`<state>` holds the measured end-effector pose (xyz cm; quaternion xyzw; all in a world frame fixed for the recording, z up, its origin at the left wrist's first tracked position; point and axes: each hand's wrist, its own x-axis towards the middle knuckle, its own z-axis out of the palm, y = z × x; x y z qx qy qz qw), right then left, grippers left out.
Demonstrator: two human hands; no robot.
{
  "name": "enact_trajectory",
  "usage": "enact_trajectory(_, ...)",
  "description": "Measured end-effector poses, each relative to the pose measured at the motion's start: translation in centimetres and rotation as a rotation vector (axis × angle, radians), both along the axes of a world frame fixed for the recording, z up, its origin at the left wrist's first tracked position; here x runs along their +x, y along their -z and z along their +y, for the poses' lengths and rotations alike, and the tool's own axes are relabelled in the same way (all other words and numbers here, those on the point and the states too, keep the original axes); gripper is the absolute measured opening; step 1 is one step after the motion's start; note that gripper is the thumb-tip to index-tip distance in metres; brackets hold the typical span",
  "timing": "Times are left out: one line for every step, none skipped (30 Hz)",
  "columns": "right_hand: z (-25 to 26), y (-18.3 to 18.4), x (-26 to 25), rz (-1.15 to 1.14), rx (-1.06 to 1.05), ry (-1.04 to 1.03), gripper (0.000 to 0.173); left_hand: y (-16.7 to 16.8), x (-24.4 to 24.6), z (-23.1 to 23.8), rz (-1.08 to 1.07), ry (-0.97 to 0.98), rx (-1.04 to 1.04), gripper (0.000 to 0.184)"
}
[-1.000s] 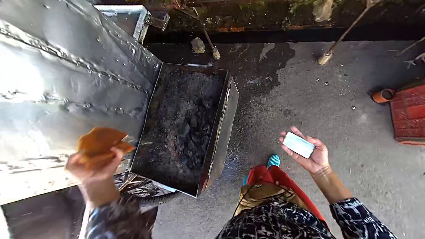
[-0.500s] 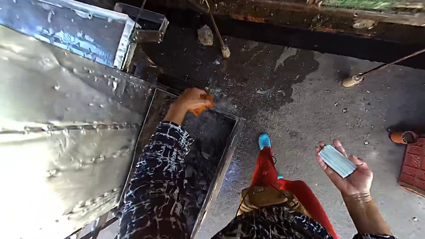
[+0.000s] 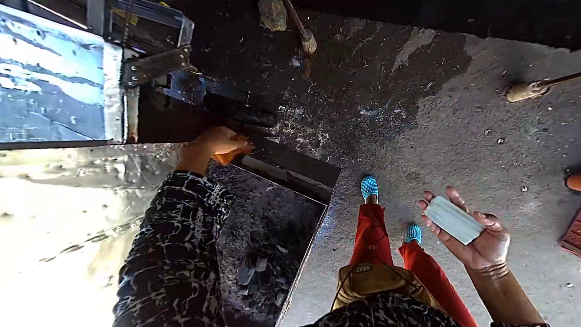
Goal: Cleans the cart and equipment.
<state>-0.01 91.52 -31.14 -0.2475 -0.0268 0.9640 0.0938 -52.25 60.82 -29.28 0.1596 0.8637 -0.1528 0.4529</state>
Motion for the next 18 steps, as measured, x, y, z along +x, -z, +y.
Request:
enact_trajectory(0.1, 0.3, -0.2, -0.012, -0.005, 0.0, 0.049, 0.5, -0.2, -0.1, 0.015, -0.017, 0.001, 0.042)
enact_trajectory(0.2, 0.5, -0.3, -0.027, -0.009, 0.0, 0.049, 0.8, -0.3, -0.2, 0.041, -0.024, -0.017, 0.041)
enact_trajectory(0.4, 0.6, -0.4, -0.045, -0.01, -0.001, 0.049, 1.0, -0.2, -0.1, 0.055, -0.011, -0.037, 0.041)
enact_trajectory(0.7, 0.8, -0.4, -0.058, -0.005, -0.001, 0.049, 1.3, -0.1, 0.1, 0.044, 0.013, -0.048, 0.04)
enact_trajectory(1.0, 1.0, -0.3, -0.065, -0.001, -0.001, 0.049, 1.6, 0.1, 0.6, 0.009, 0.021, -0.044, 0.041)
enact_trajectory(1.2, 1.1, -0.3, -0.068, -0.005, 0.002, 0.048, 2.0, 0.5, 1.0, -0.045, 0.01, -0.036, 0.041)
enact_trajectory(1.4, 1.3, -0.3, -0.068, -0.01, 0.004, 0.048, 2.1, 1.1, 1.5, -0.099, -0.005, -0.018, 0.041)
enact_trajectory(1.6, 1.4, -0.4, -0.066, -0.015, 0.008, 0.048, 2.3, 1.7, 2.2, -0.15, -0.004, -0.004, 0.04)
enact_trajectory(1.8, 1.4, -0.4, -0.068, -0.018, 0.015, 0.048, 2.8, 2.3, 3.1, -0.204, 0.031, 0.003, 0.038)
enact_trajectory(2.0, 1.3, -0.4, -0.073, -0.025, 0.026, 0.048, 3.2, 3.2, 4.0, -0.261, 0.079, 0.002, 0.036)
enact_trajectory(2.1, 1.3, -0.3, -0.074, -0.035, 0.039, 0.048, 3.6, 4.1, 5.0, -0.314, 0.132, -0.009, 0.035)
enact_trajectory(2.2, 1.2, -0.3, -0.069, -0.045, 0.05, 0.048, 3.8, 5.1, 6.1, -0.356, 0.187, -0.032, 0.034)
enact_trajectory(2.3, 1.2, -0.2, -0.06, -0.053, 0.062, 0.048, 3.8, 6.3, 7.1, -0.399, 0.219, -0.048, 0.033)
enact_trajectory(2.3, 1.2, -0.1, -0.046, -0.056, 0.07, 0.049, 3.7, 7.6, 8.0, -0.429, 0.228, -0.039, 0.032)
enact_trajectory(2.3, 1.1, 0.0, -0.041, -0.06, 0.075, 0.049, 3.7, 9.1, 8.8, -0.45, 0.236, -0.01, 0.031)
enact_trajectory(2.3, 1.0, 0.2, -0.039, -0.061, 0.078, 0.049, 3.7, 10.6, 9.5, -0.469, 0.257, 0.02, 0.031)
enact_trajectory(2.2, 0.9, 0.4, -0.032, -0.061, 0.076, 0.049, 3.8, 12.1, 10.0, -0.485, 0.282, 0.053, 0.032)
enact_trajectory(2.2, 0.8, 0.7, -0.022, -0.059, 0.075, 0.049, 3.9, 13.6, 10.5, -0.49, 0.314, 0.085, 0.032)
